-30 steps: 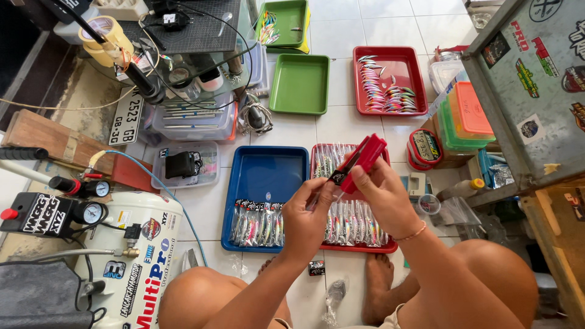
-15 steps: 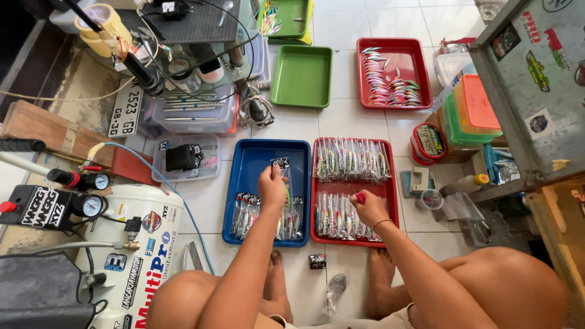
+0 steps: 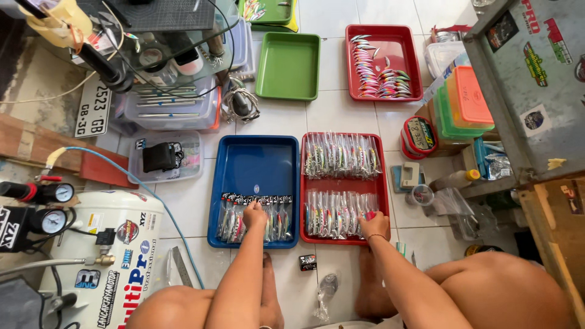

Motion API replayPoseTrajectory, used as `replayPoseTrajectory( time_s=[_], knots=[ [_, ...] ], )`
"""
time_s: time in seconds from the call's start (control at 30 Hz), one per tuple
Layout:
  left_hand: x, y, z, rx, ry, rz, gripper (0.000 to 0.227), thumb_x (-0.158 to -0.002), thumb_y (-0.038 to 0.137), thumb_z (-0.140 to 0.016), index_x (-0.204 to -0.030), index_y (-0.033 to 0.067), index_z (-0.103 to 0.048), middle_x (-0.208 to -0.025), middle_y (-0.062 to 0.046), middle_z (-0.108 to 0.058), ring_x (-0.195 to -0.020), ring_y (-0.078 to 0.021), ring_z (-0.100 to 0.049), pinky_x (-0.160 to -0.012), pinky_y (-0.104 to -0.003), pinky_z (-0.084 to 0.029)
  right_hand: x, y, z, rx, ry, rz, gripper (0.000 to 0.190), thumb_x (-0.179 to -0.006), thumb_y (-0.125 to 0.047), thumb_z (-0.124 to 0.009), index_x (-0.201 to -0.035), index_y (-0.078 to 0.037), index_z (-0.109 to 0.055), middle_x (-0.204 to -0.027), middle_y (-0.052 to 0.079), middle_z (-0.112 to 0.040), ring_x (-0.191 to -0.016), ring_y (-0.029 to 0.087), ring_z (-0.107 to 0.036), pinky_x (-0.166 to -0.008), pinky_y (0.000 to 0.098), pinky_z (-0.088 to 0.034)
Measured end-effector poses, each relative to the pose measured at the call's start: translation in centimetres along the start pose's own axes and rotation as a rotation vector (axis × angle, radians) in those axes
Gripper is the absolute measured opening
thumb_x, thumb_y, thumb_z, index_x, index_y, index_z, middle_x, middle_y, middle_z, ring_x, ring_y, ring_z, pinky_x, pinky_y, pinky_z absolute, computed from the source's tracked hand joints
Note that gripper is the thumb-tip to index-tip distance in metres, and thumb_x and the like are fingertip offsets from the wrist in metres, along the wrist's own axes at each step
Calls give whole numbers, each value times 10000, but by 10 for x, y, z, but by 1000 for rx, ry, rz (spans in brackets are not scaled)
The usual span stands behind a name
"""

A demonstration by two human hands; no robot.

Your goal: The person takes individual fishing lures from a tray, inserts them into small plastic bags along with a brand card, and then places the packaged items into another tray.

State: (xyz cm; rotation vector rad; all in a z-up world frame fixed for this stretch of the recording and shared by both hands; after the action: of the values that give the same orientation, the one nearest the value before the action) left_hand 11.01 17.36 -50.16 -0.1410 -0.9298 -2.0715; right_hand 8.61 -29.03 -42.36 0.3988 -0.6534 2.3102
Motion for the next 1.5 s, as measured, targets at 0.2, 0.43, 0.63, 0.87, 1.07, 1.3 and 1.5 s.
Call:
replayPoseTrajectory(
  time_s=[0.2, 0.43, 0.63, 0.87, 1.07, 1.3, 1.5],
  knots=[
    [46, 8, 9, -487, -120, -60, 519, -969, 496, -620, -1464, 342, -597, -1342, -86, -581, -1389, -370, -450, -1065, -502, -404, 60, -54, 26, 82, -81, 190, 549, -872, -640, -678, -1193, -195, -644, -1296, 62, -586, -1244, 323, -642, -1046, 482, -532],
    [95, 50, 46, -469, -193, -66, 554, -1014, 368, -531, -1555, 255, -480, -1426, -115, -478, -1366, -383, -411, -1096, -507, -382, 110, -100, 20, 111, -281, 263, 545, -823, -587, -761, -1099, -129, -653, -1182, 127, -699, -1217, 342, -671, -1015, 458, -533],
    [91, 67, 31, -180, -48, -81, 477, -972, 273, -578, -1445, 220, -616, -1437, -126, -483, -1385, -375, -428, -1104, -489, -414, 63, -68, -24, 97, -199, 263, 311, -784, -414, -819, -991, -217, -698, -1002, 93, -761, -1115, 322, -719, -921, 438, -574],
    [193, 237, 149, 409, -92, -308, 428, -897, 262, -715, -1304, 129, -711, -1312, -219, -585, -1267, -390, -595, -1106, -445, -456, 52, -44, -42, 161, -180, 159, 487, -736, -463, -785, -1111, -172, -676, -1169, 97, -755, -1191, 298, -696, -978, 453, -560],
    [290, 344, 274, 693, -288, -594, 374, -967, 256, -696, -1326, 152, -680, -1359, -189, -536, -1254, -335, -606, -1045, -423, -509, 60, -39, -37, 110, -131, 121, 481, -678, -368, -789, -1060, -77, -772, -1103, 170, -784, -1118, 361, -726, -909, 479, -589],
    [292, 312, 313, 698, -310, -695, 302, -932, 211, -745, -1231, 170, -742, -1261, -101, -607, -1139, -241, -686, -918, -347, -606, 58, -26, -32, 6, -128, 74, 390, -681, -373, -793, -984, -131, -752, -1042, 126, -793, -1121, 344, -726, -925, 458, -576],
    [271, 290, 280, 757, -359, -469, 315, -932, 249, -762, -1225, 137, -738, -1102, -79, -689, -1003, -150, -659, -836, -272, -582, 75, -120, 9, -588, -137, 253, 229, -672, -246, -889, -819, -151, -742, -662, 63, -707, -621, 199, -670, -656, 352, -534]
  ],
)
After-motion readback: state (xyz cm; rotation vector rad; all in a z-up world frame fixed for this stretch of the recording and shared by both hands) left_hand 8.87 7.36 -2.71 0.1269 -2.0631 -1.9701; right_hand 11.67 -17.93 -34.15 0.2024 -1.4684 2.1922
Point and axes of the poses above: each hand's wrist, its own x-axis away from the middle knuckle, its own z-axis out of the back of the hand, y = z × x, the point moved 5 cm from there along -x, towards the middle knuckle
